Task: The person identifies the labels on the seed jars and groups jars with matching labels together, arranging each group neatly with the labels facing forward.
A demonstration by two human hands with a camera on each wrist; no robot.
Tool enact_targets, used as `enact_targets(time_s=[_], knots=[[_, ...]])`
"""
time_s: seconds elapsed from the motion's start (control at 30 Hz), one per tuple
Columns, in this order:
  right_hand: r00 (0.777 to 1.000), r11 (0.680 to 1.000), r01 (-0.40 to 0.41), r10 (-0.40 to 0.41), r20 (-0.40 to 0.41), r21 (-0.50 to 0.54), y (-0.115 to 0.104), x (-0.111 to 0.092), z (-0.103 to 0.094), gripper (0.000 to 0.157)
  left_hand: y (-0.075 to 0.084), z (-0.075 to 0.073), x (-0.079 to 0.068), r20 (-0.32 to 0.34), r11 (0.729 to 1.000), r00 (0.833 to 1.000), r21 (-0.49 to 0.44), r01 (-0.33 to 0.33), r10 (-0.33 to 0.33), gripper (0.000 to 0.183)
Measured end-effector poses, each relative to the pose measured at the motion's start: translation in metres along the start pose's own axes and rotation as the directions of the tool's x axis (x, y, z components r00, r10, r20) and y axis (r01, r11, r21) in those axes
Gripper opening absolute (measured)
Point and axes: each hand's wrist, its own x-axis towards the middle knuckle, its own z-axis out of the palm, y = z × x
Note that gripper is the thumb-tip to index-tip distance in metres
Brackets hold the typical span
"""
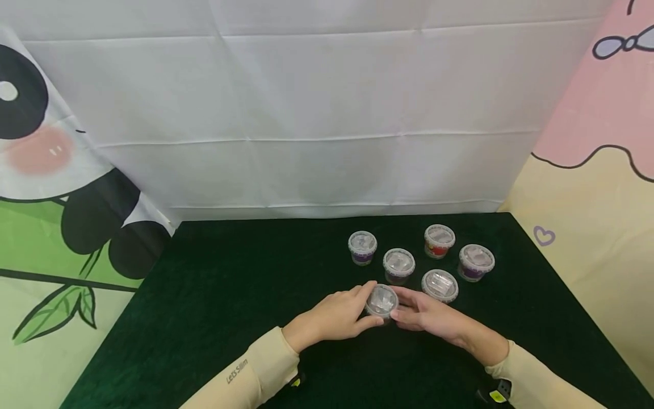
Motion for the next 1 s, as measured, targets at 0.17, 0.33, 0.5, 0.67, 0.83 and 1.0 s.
enact_targets(time_s=[0.17, 0.33, 0.5, 0.67, 0.83, 1.0], knots=[[1.000, 1.000, -0.003, 0.003, -0.012, 0.001, 0.004, 0.001, -0.002, 0.071, -0.002, 0.002, -0.001, -0.010, 1.000, 1.000, 0.013, -0.012, 0.012, 0.078], [1.000, 1.000, 0.002, -0.002, -0.026, -0.015, 0.007, 0.003, -0.002, 0.068, -0.004, 0.001, -0.001, -0.018, 0.998, 0.999, 0.050, -0.045, 0.046, 0.076], [0.999, 0.998, 0.000, -0.002, -0.033, -0.067, 0.003, 0.003, -0.003, 0.068, -0.004, -0.003, -0.002, 0.001, 0.999, 0.999, 0.022, -0.041, 0.041, 0.077], [0.998, 0.989, 0.009, -0.018, -0.062, -0.147, -0.012, 0.001, -0.002, 0.069, -0.004, -0.012, -0.005, -0.013, 0.999, 1.000, -0.050, -0.005, 0.004, 0.080], [0.994, 0.984, -0.003, -0.016, -0.107, -0.179, -0.030, 0.001, -0.001, 0.072, -0.005, -0.026, -0.009, -0.043, 0.995, 0.999, -0.102, 0.000, -0.005, 0.080], [0.991, 0.984, -0.004, -0.020, -0.133, -0.178, -0.044, 0.005, 0.001, 0.073, -0.007, -0.039, -0.014, -0.073, 0.992, 0.997, -0.129, 0.000, -0.009, 0.078]])
